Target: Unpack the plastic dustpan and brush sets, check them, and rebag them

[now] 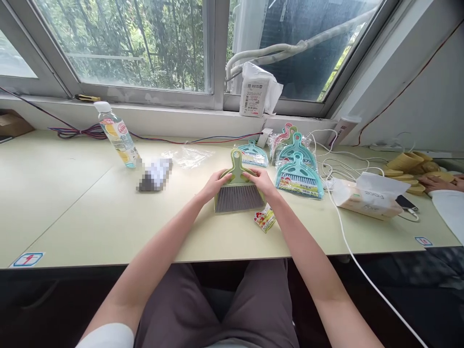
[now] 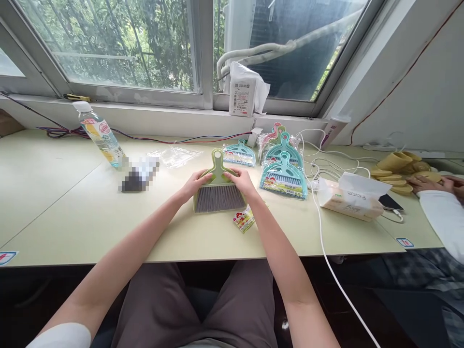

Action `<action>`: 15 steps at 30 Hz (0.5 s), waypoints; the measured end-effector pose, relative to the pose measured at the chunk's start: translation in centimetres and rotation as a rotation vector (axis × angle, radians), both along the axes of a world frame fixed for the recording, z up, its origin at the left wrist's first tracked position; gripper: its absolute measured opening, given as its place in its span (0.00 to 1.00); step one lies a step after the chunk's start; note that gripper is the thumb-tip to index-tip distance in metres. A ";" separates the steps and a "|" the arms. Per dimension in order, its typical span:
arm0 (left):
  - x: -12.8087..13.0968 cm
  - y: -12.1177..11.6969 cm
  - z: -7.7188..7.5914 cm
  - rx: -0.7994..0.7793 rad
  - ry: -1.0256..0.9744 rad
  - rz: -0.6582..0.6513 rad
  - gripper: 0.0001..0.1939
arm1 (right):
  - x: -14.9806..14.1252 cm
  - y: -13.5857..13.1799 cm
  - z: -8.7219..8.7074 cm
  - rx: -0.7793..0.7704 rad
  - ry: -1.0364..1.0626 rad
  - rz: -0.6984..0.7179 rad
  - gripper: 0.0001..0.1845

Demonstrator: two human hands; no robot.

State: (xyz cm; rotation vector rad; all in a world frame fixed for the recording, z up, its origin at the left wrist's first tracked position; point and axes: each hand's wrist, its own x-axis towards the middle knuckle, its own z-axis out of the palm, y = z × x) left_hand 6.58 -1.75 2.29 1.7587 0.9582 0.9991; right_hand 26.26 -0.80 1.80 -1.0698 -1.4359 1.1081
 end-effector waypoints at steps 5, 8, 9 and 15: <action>0.3 0.1 -0.3 0.056 0.032 0.052 0.24 | -0.6 0.0 -0.4 -0.020 0.065 -0.095 0.21; 0.3 0.2 -0.3 0.077 0.038 0.077 0.23 | -0.7 0.0 -0.6 -0.039 0.116 -0.103 0.20; 0.3 0.2 -0.3 0.074 0.038 0.083 0.23 | -0.7 0.1 -0.7 -0.046 0.129 -0.106 0.20; 0.3 0.7 -0.9 0.057 0.028 0.094 0.23 | -0.9 0.1 -0.8 -0.092 0.133 -0.142 0.21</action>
